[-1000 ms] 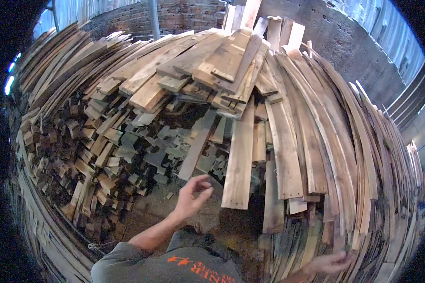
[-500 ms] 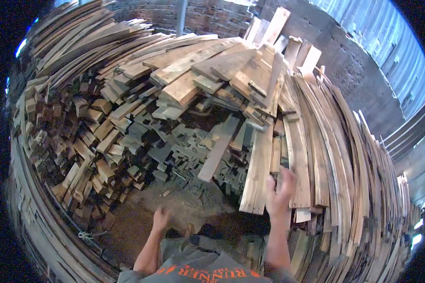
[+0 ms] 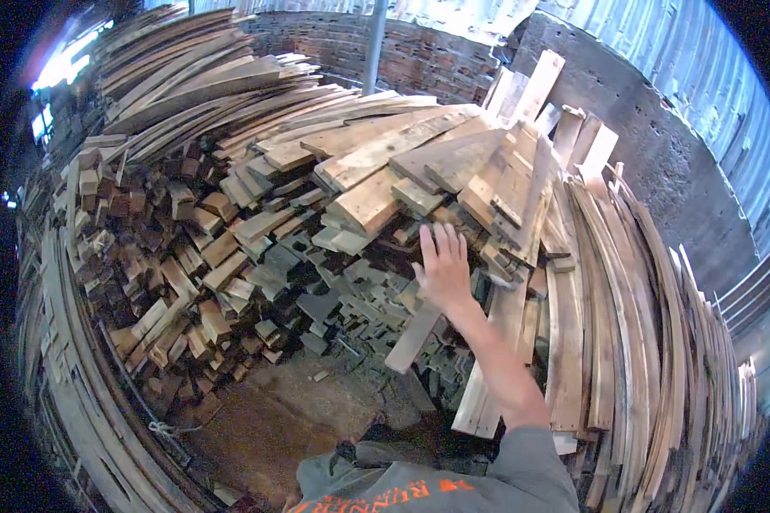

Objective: The recorder is sorting, moving, and stacking wooden planks at a processing station on a factory floor.

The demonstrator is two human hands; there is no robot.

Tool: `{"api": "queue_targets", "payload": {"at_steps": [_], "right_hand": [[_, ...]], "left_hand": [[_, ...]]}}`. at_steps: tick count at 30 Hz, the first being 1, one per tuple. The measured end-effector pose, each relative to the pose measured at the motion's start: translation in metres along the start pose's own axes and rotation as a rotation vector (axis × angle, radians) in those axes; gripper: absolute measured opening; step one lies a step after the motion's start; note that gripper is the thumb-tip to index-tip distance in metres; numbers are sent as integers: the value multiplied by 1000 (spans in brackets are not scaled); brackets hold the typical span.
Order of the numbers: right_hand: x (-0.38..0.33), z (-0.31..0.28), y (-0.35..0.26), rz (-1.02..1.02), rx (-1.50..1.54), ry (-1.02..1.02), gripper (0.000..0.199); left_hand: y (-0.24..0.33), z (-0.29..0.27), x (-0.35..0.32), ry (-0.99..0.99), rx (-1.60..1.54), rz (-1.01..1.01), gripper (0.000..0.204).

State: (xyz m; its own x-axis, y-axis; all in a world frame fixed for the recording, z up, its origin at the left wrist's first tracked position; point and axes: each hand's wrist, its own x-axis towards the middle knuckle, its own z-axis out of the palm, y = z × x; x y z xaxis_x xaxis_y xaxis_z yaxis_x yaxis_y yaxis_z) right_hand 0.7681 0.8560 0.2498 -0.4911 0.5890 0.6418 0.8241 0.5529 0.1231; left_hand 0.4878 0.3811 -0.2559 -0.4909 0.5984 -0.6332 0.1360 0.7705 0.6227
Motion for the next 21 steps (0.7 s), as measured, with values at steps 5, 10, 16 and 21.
{"api": "queue_targets", "payload": {"at_steps": [5,10,16,21], "right_hand": [[81,50,22,-107,-202,-218,96],[129,79,41,-58,-334,-518,105],[156,90,38,-105,-391,-477,92],[167,85,29,-155,-395,-505,81]], "left_hand": [[13,19,11,162,-320,-154,34],[174,-7,31,237,-668,171,32],[312,-53,15,144,-477,406,41],[399,-89,42,-61,-525,564,40]]}}
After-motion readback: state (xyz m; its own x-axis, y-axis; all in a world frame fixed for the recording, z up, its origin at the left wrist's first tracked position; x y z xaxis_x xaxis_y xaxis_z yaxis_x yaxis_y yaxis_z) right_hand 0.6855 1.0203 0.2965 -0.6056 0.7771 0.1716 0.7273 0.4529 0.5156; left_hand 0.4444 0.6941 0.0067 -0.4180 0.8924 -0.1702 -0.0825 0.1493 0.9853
